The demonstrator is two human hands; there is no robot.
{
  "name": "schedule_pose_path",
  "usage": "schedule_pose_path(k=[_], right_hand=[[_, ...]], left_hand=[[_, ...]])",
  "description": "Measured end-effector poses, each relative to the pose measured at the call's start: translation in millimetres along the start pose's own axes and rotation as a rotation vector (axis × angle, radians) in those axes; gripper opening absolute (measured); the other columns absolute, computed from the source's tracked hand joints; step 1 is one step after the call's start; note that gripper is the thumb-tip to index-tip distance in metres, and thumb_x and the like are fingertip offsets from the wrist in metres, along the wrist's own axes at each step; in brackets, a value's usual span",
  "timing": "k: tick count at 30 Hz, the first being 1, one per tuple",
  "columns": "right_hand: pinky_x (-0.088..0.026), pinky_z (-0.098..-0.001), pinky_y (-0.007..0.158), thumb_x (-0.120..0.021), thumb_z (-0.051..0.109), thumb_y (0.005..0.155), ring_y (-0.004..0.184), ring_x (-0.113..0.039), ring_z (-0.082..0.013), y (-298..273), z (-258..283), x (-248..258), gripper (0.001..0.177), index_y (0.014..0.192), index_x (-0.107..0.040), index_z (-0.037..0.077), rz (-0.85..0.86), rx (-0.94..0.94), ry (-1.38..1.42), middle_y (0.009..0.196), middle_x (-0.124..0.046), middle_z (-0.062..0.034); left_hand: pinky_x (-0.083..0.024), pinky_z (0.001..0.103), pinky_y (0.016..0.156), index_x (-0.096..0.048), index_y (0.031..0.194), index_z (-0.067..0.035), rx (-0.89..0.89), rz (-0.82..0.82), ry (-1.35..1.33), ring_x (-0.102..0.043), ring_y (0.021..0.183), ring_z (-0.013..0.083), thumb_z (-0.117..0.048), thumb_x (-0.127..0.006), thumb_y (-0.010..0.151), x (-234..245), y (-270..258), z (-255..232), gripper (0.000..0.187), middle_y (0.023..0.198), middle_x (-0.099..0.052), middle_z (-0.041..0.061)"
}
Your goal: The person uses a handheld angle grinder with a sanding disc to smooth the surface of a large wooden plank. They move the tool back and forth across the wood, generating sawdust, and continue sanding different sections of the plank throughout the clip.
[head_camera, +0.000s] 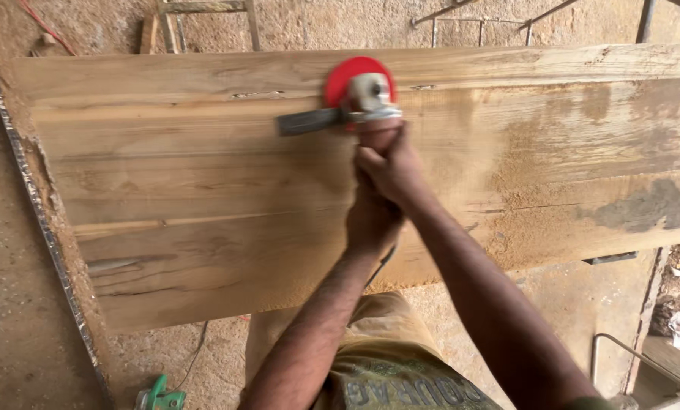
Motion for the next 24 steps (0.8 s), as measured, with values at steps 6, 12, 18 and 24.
schedule_pose_path(k=[6, 12, 18, 24], right_hand=[[-0.061, -0.0442, 0.081, -0.076, 0.037, 0.085, 0.097, -0.074, -0.0297, -3.6, -83.1, 60.5, 0.080, 0.140, -0.031, -0.001, -0.119, -0.105, 0.114, 0.112, -0.069, -0.0204], [-0.057, -0.0399, 0.095, -0.071, 0.020, 0.096, 0.116, -0.066, -0.0263, -1.6, -127.7, 100.5, 0.062, 0.144, -0.039, -0.002, -0.260, 0.109, 0.126, 0.127, -0.063, -0.0209], [-0.058, -0.0369, 0.101, -0.067, 0.015, 0.098, 0.116, -0.064, -0.0256, 11.6, -118.1, 84.9, 0.050, 0.139, -0.045, -0.005, -0.172, 0.139, 0.317, 0.125, -0.064, -0.0211], [-0.059, -0.0417, 0.090, -0.074, 0.027, 0.093, 0.113, -0.067, -0.0277, 28.7, -37.3, -21.7, 0.075, 0.143, -0.027, -0.001, -0.120, 0.098, 0.273, 0.126, -0.061, -0.0214]], left_hand=[[-0.064, 0.046, 0.060, 0.004, 0.160, -0.001, -0.128, 0.079, -0.359, -0.075, 0.075, 0.0338, -0.039, -0.069, 0.089, -37.1, -9.6, -51.9, 0.109, 0.099, -0.073, 0.021], [-0.063, 0.052, 0.059, 0.001, 0.160, -0.007, -0.112, 0.329, -0.052, -0.076, 0.073, 0.0368, -0.046, -0.064, 0.092, -77.6, 4.1, -67.0, 0.101, 0.095, -0.073, 0.021], [-0.062, 0.051, 0.058, -0.006, 0.159, -0.002, -0.133, 0.260, -0.011, -0.074, 0.072, 0.0358, -0.051, -0.063, 0.091, -50.0, 11.9, -53.7, 0.101, 0.094, -0.072, 0.021], [-0.060, 0.050, 0.056, -0.012, 0.158, 0.002, -0.080, 0.158, -0.013, -0.072, 0.070, 0.0347, -0.057, -0.061, 0.090, 3.6, 24.4, 29.3, 0.102, 0.093, -0.072, 0.022]])
Point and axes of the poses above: each hand's wrist, its own y-axis towards the middle knuckle, its own x-axis out of the back of the hand, z = x × y, the point moved 7 cm from there along y, towards the middle knuckle
